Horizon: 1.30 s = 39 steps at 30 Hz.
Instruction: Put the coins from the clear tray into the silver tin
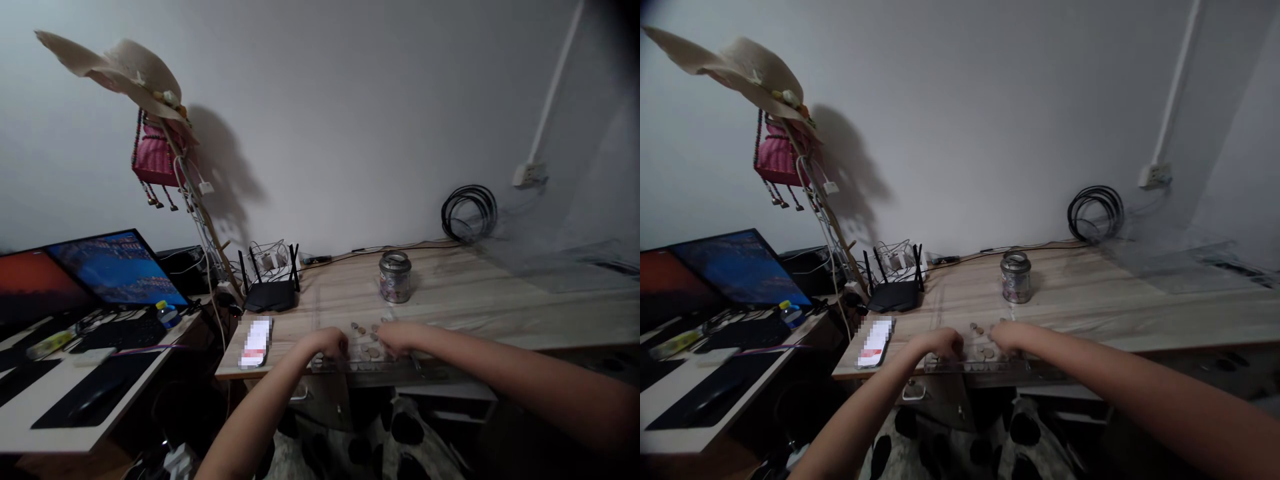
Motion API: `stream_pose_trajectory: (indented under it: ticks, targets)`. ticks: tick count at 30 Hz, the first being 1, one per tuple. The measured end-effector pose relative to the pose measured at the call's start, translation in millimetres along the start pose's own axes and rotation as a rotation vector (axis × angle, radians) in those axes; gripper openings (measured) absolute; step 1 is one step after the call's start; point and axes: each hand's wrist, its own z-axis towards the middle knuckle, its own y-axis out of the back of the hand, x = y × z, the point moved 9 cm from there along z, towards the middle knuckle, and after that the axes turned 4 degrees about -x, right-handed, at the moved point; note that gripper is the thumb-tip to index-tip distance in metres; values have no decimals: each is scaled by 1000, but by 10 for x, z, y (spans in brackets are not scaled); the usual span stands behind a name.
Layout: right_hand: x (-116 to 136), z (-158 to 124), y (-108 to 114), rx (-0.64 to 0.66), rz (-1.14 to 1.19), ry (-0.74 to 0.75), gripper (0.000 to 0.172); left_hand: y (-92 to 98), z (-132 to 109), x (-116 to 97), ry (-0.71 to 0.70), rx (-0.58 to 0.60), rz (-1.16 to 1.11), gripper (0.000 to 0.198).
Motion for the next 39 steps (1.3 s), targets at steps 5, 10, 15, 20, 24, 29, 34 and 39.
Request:
stream_pose_trajectory:
  ticks: [5,10,15,20,24,29,34,39]
  targets:
    - [121,87,346,-141,179,60,11,36,128,64,101,-348,-909,22]
    - [282,184,689,-344,284,107,31,-248,219,-80,141,-246,-1917,14]
    - [146,88,397,-309,219,128,42,-186,136,278,250,-515,-2176,17]
    - [155,-19,-54,-147,92,272,53,-191,148,332,225,-484,-2200,17]
    - [123,23,-199,-32,142,215,29,-277,171,205,226,-402,-2194,17]
    - [71,58,-239,31,181,151,16,-275,170,203,195,-426,-2167,15]
    - [169,190,220,-122,229,136,12,-301,216,187,175,-382,-2126,13]
    - [288,366,866,-357,308,139,31,-201,131,295,172,-581,-2157,15]
